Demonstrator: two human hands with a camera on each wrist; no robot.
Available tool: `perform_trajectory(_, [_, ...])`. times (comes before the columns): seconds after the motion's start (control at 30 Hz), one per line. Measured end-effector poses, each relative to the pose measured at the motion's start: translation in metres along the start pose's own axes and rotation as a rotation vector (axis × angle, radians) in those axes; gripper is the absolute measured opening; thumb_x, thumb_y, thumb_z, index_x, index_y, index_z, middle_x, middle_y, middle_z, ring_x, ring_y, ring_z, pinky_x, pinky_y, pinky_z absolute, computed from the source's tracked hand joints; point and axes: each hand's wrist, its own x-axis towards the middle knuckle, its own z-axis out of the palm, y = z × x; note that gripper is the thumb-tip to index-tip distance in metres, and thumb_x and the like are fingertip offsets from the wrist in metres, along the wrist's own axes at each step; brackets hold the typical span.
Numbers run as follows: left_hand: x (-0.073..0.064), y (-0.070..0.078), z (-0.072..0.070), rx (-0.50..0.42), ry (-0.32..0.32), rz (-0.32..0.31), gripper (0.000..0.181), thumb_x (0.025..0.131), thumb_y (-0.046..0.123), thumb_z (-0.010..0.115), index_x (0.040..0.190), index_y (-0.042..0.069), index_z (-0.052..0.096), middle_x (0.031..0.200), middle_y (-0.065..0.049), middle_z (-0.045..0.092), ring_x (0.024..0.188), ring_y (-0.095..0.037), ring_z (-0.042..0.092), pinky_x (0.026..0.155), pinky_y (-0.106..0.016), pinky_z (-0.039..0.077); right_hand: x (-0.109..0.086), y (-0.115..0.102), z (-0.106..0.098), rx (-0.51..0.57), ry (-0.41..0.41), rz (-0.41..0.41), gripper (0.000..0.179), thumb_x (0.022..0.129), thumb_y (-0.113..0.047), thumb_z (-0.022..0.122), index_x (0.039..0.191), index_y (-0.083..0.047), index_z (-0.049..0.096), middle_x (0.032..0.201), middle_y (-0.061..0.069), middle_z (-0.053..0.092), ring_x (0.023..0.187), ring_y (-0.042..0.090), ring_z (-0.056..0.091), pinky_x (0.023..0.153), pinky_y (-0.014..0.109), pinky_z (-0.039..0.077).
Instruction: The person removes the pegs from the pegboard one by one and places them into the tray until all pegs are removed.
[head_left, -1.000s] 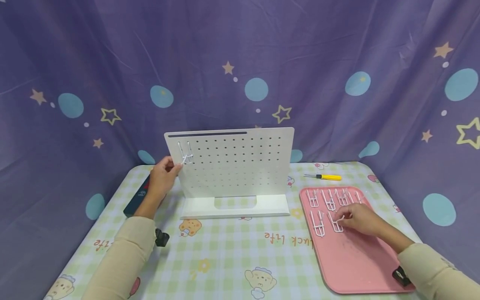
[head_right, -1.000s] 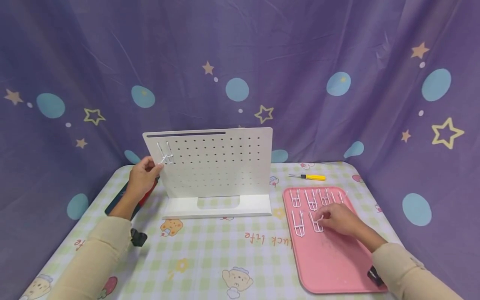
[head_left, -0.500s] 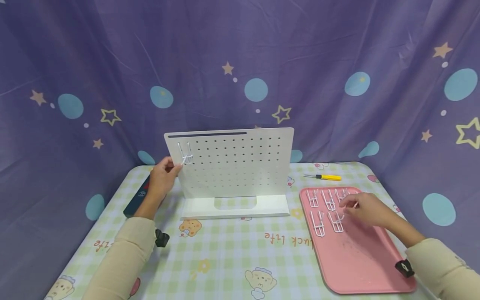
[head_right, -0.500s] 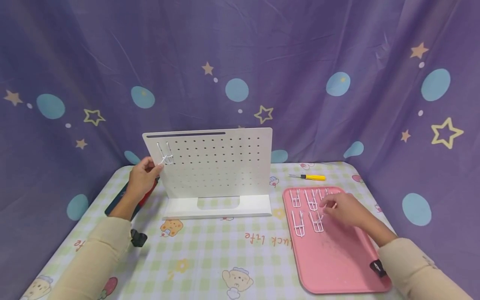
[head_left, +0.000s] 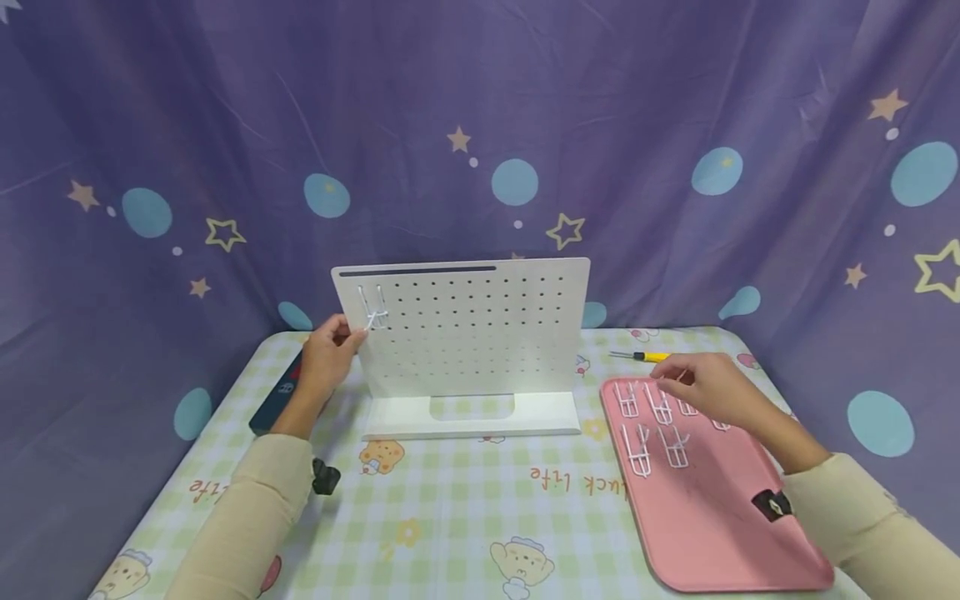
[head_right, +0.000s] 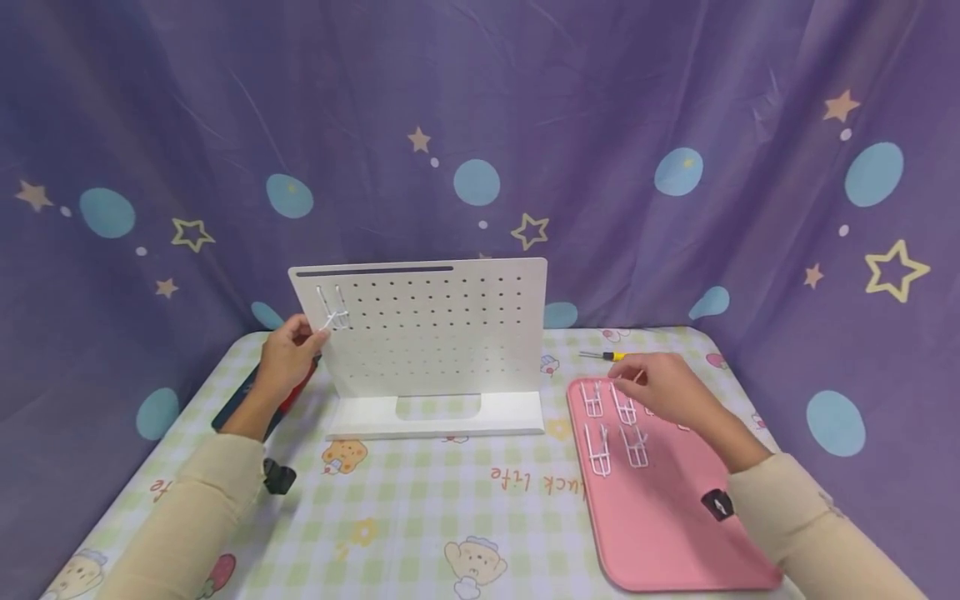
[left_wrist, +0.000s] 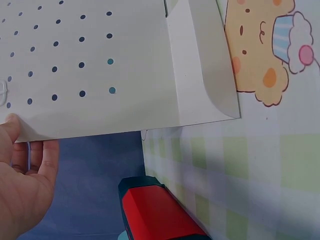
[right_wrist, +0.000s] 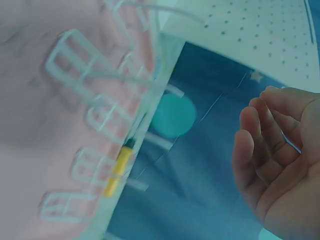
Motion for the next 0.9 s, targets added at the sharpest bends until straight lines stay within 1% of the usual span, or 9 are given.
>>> perform_trajectory(0.13, [0.000, -0.001, 0.000, 0.002, 0.006, -0.009, 0.021, 0.101, 0.019, 0.063, 0.117, 0.006, 0.063, 0.112, -0.016, 0.068, 0.095, -0.024, 0.062, 0.072, -0.014, 0.047, 0.014, -0.018, 0.008, 0.021, 0.000, -0.019, 0.009, 0.094, -0.017, 0.072, 0.102, -0.018, 0.077, 0.089, -0.004, 0.075, 0.077, 0.010, 0.066, 0.068, 0.032, 0.053])
perform_trajectory(0.23, [0.000, 0.000, 0.000, 0.011, 0.008, -0.002, 0.021, 0.101, 0.019, 0.063, 0.118, 0.005, 0.063, 0.112, -0.016, 0.068, 0.095, -0.024, 0.062, 0.072, -0.015, 0.048, 0.026, -0.034, 0.016, 0.040, -0.010, -0.026, 0.012, 0.095, -0.015, 0.070, 0.105, -0.016, 0.077, 0.092, -0.002, 0.076, 0.079, 0.012, 0.066, 0.070, 0.033, 0.054])
perform_trajectory(0.43, [0.000, 0.000, -0.002, 0.013, 0.013, 0.011, 0.020, 0.101, 0.019, 0.064, 0.116, 0.005, 0.063, 0.109, -0.017, 0.069, 0.091, -0.024, 0.061, 0.071, -0.018, 0.048, 0.054, -0.074, 0.031, 0.059, -0.021, -0.077, 0.014, 0.095, -0.016, 0.070, 0.106, -0.017, 0.078, 0.092, -0.004, 0.076, 0.078, 0.009, 0.066, 0.068, 0.030, 0.054])
perform_trajectory(0.5, [0.000, -0.002, -0.002, 0.014, 0.015, 0.011, 0.020, 0.101, 0.020, 0.064, 0.115, 0.006, 0.063, 0.109, -0.016, 0.069, 0.091, -0.023, 0.061, 0.071, -0.018, 0.048, 0.064, -0.087, 0.036, 0.060, -0.003, -0.105, 0.013, 0.094, -0.016, 0.071, 0.105, -0.017, 0.078, 0.092, -0.004, 0.076, 0.077, 0.009, 0.065, 0.068, 0.029, 0.054])
perform_trajectory(0.6, [0.000, -0.003, -0.001, 0.014, 0.013, 0.014, 0.020, 0.101, 0.020, 0.064, 0.115, 0.006, 0.063, 0.109, -0.016, 0.068, 0.091, -0.023, 0.061, 0.070, -0.018, 0.047, 0.077, -0.104, 0.043, 0.074, 0.050, -0.145, 0.013, 0.094, -0.016, 0.071, 0.105, -0.015, 0.078, 0.091, -0.002, 0.077, 0.076, 0.010, 0.066, 0.068, 0.030, 0.054])
perform_trajectory(0.73, [0.000, -0.004, 0.000, 0.010, 0.004, 0.006, 0.020, 0.101, 0.021, 0.064, 0.115, 0.006, 0.063, 0.109, -0.016, 0.068, 0.092, -0.023, 0.060, 0.072, -0.019, 0.048, 0.094, -0.121, 0.052, 0.115, 0.112, -0.186, 0.014, 0.094, -0.015, 0.071, 0.107, -0.012, 0.077, 0.090, 0.001, 0.076, 0.074, 0.011, 0.067, 0.068, 0.031, 0.055])
perform_trajectory(0.9, [0.000, -0.001, 0.001, 0.003, 0.001, -0.012, 0.021, 0.102, 0.021, 0.063, 0.117, 0.006, 0.063, 0.110, -0.016, 0.068, 0.093, -0.024, 0.060, 0.074, -0.022, 0.048, 0.113, -0.142, 0.062, 0.132, 0.139, -0.206, 0.016, 0.094, -0.016, 0.071, 0.108, -0.012, 0.077, 0.091, 0.001, 0.076, 0.073, 0.011, 0.066, 0.067, 0.030, 0.054])
